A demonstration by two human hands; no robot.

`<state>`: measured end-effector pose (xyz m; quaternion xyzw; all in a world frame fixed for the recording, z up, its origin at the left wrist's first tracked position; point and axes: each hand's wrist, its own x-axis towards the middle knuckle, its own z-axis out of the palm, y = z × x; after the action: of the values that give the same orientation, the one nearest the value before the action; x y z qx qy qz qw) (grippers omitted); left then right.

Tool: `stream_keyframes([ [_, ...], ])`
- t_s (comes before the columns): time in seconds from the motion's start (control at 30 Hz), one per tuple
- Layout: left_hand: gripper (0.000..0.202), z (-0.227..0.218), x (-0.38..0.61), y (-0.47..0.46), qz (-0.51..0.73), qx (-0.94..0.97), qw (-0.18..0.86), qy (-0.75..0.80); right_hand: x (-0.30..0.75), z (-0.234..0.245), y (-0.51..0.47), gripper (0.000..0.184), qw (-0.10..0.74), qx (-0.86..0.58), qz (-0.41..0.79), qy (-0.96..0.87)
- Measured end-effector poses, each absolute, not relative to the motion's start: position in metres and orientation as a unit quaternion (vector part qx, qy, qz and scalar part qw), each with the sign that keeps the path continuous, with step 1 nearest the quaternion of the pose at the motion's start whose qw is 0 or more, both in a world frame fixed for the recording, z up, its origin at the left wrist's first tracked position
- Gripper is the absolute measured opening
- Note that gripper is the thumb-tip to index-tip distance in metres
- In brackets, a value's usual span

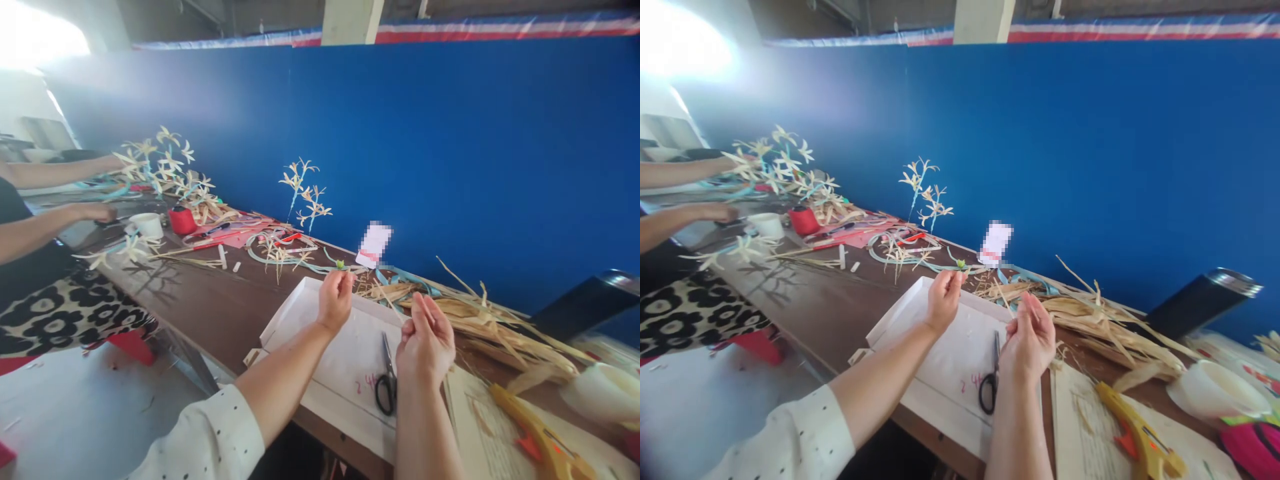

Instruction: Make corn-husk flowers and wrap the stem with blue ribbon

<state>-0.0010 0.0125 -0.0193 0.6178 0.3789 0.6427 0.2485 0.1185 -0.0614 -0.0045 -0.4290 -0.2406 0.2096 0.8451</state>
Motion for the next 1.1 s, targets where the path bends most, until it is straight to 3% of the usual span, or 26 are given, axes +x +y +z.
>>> stream_keyframes([
  [0.27,0.019,-0.021,0.004,0.012,0.592,0.664,0.249,0.383,0.130,-0.010,-0.057,0.026,0.870,-0.424,0.199,-0.152],
  [0.43,0.015,-0.029,0.012,0.004,0.504,0.734,0.261,0.374,0.123,-0.011,-0.054,0.035,0.837,-0.466,0.221,-0.183],
  [0.83,0.013,-0.022,0.008,-0.003,0.575,0.713,0.228,0.330,0.103,-0.001,-0.065,0.042,0.688,-0.643,0.219,-0.256],
  [1.1,0.016,-0.016,0.009,-0.013,0.565,0.732,0.200,0.325,0.105,-0.016,-0.057,0.044,0.731,-0.562,0.245,-0.300],
])
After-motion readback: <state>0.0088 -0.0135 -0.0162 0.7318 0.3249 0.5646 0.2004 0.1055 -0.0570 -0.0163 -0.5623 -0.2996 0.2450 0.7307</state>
